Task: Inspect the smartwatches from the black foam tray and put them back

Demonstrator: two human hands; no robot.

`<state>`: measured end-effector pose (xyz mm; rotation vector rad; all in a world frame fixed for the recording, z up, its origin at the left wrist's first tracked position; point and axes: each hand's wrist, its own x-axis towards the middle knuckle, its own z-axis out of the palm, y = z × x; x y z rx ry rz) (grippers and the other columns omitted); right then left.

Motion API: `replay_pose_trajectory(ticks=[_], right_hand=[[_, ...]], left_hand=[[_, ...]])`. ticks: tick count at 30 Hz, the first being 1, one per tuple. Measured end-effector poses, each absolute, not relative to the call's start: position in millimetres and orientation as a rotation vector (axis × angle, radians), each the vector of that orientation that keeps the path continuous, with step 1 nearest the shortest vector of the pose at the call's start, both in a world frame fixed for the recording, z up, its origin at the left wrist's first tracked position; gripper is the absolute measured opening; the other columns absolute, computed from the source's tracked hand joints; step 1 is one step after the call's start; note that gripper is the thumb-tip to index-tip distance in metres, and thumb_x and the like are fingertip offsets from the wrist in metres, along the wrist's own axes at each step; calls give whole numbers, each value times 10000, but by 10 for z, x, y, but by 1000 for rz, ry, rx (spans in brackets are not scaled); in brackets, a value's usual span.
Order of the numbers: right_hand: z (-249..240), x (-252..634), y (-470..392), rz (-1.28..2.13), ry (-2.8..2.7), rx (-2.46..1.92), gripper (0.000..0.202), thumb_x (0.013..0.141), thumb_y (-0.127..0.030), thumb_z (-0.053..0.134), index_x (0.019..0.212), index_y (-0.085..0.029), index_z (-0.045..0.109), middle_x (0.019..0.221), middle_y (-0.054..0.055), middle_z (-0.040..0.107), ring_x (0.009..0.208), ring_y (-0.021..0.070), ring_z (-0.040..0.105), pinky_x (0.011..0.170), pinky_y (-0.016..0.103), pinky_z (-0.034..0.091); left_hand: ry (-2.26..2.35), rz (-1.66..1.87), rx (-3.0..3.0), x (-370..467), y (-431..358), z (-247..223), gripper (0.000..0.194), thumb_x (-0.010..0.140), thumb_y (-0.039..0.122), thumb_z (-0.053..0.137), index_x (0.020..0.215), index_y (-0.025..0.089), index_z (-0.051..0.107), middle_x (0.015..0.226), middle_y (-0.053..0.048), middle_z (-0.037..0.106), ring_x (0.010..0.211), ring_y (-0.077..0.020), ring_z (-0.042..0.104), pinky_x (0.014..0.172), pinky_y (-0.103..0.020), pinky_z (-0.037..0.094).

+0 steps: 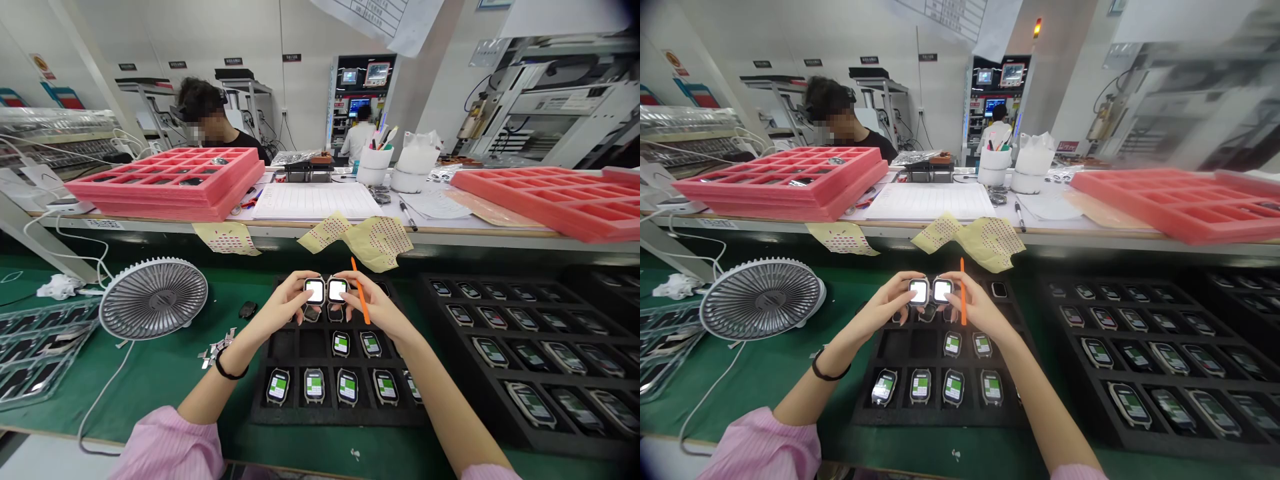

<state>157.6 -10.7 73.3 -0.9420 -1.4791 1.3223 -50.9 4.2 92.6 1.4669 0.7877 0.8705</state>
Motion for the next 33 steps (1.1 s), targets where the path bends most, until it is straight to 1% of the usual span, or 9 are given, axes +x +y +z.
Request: replay_pose_trajectory(ticks=[3,6,9,12,16,21,24,30,33], right_hand=[[728,1607,-100,1311,-1512,-942,356,814,-295,642,1139,-243,505,1176,72,548,768,156,669,529,249,552],[706,1604,-87,1302,-1508,-934,382,784,-289,678,1126,-242,515,1133,62,561,758,158,674,511,238,548],[702,1575,-86,1298,-1457,-954,346,792,-328,670,1095,-226,537,1059,51,585,670,136,664,487,236,544],[716,1548,-96,1291,-1407,-977,308,812,-378,643,1056,-209,562,991,41,600,589,114,642,474,243,541],[712,1541,-96,1288,-1406,-986,324,797,-396,661,1042,-205,568,953,34,608,577,117,645,462,232,527],[686,1548,-86,1261,-1422,-1004,338,774,-398,685,1028,-206,570,926,26,606,565,119,644,449,227,516],[697,1541,-92,1249,-1412,-999,311,796,-412,658,1012,-201,582,921,22,607,544,109,635,455,231,513],[735,1529,-108,1230,-1391,-973,270,818,-417,632,983,-207,591,787,-3,602,526,125,623,449,248,498],[749,1528,-116,1208,-1384,-995,232,850,-419,593,948,-209,599,691,-9,589,494,125,601,452,258,496]], left_hand=[[762,855,1472,-513,52,908,450,815,339,634,1204,201,456,1118,-102,575,812,-162,636,439,-142,432],[771,852,1476,-508,47,898,462,802,322,654,1199,199,452,1123,-103,576,828,-170,640,442,-143,425],[811,872,1473,-497,35,907,406,817,341,635,1157,183,480,1075,-95,594,747,-144,637,431,-147,412],[845,889,1464,-486,26,928,346,839,375,600,1101,165,518,960,-70,619,638,-113,618,405,-150,381],[869,885,1455,-478,21,952,300,848,416,579,1006,162,559,810,-34,644,519,-94,591,379,-157,330],[900,835,1472,-478,21,944,312,835,464,589,909,164,549,718,-19,651,452,-89,561,368,-163,288],[875,830,1500,-488,27,929,321,815,451,623,944,167,545,775,-16,630,490,-84,572,380,-159,307],[780,793,1540,-516,44,910,392,786,367,671,1094,199,496,966,-54,605,711,-136,627,405,-143,358],[784,799,1554,-520,53,894,434,751,340,706,1098,204,483,989,-57,603,731,-143,617,403,-144,362]])
